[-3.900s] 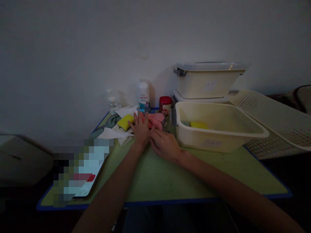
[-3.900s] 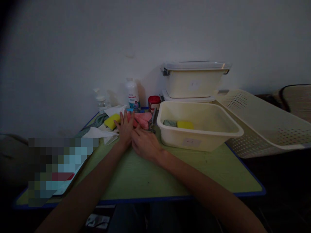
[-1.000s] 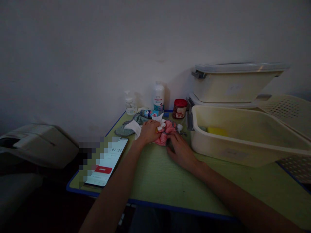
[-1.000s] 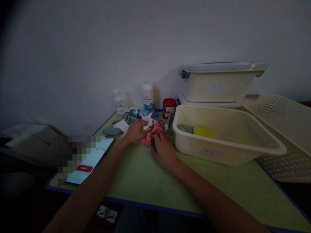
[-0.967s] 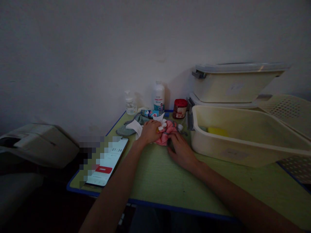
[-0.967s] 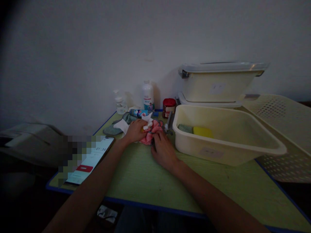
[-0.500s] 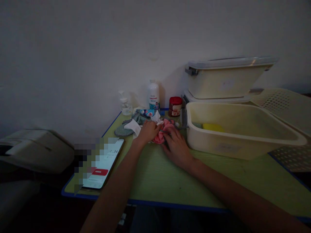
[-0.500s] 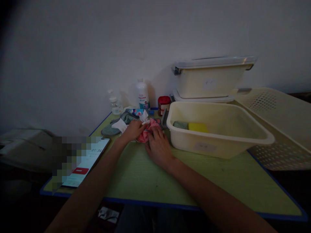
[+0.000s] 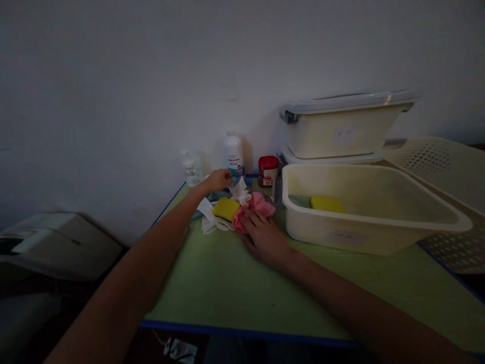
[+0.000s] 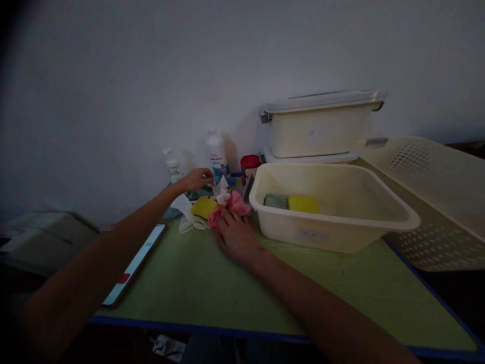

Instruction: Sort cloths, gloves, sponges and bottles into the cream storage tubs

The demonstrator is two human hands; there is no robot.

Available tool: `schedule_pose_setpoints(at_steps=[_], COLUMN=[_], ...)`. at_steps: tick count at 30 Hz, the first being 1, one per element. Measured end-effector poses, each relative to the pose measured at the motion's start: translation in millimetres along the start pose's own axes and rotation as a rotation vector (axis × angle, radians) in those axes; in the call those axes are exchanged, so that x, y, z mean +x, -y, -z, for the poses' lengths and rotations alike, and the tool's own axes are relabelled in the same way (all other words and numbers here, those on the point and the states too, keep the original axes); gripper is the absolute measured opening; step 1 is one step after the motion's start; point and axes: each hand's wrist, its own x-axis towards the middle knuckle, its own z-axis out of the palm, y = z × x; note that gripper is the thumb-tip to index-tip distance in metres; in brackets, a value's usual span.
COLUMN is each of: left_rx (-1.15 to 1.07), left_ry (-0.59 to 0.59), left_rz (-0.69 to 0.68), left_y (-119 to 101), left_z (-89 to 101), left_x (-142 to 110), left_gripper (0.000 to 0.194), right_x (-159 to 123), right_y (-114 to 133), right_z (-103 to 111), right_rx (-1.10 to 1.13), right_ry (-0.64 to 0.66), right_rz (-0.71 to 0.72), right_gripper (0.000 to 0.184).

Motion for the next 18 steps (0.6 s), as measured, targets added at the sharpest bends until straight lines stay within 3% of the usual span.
schedule_pose_setpoints(at_steps=[3, 8, 12, 18], left_rx=[0.1, 0.184, 0.188, 0.056], left_ry=[-0.076, -0.053, -0.05, -0.05], left_rz=[0.061, 0.115, 0.139, 0.105], left_y=[6, 0, -2, 8], left_z=[-8.3, -35.9, -43.4, -40.0], left_x=[12, 17, 22, 36], left_gripper=[0.042, 0.055, 0.061, 0.03], right_x=[0, 0, 0, 0], right_y=[-1, -2, -2, -2], right_z=[0, -1, 0, -2], right_rx=[-0.009, -0.014, -0.004, -0.01], right_ry=[-0.006, -0.019, -0.009, -0.03], right_rz=[0.007, 0.015, 0.016, 0.027], right_gripper=[0.044, 0.044, 0.043, 0.042])
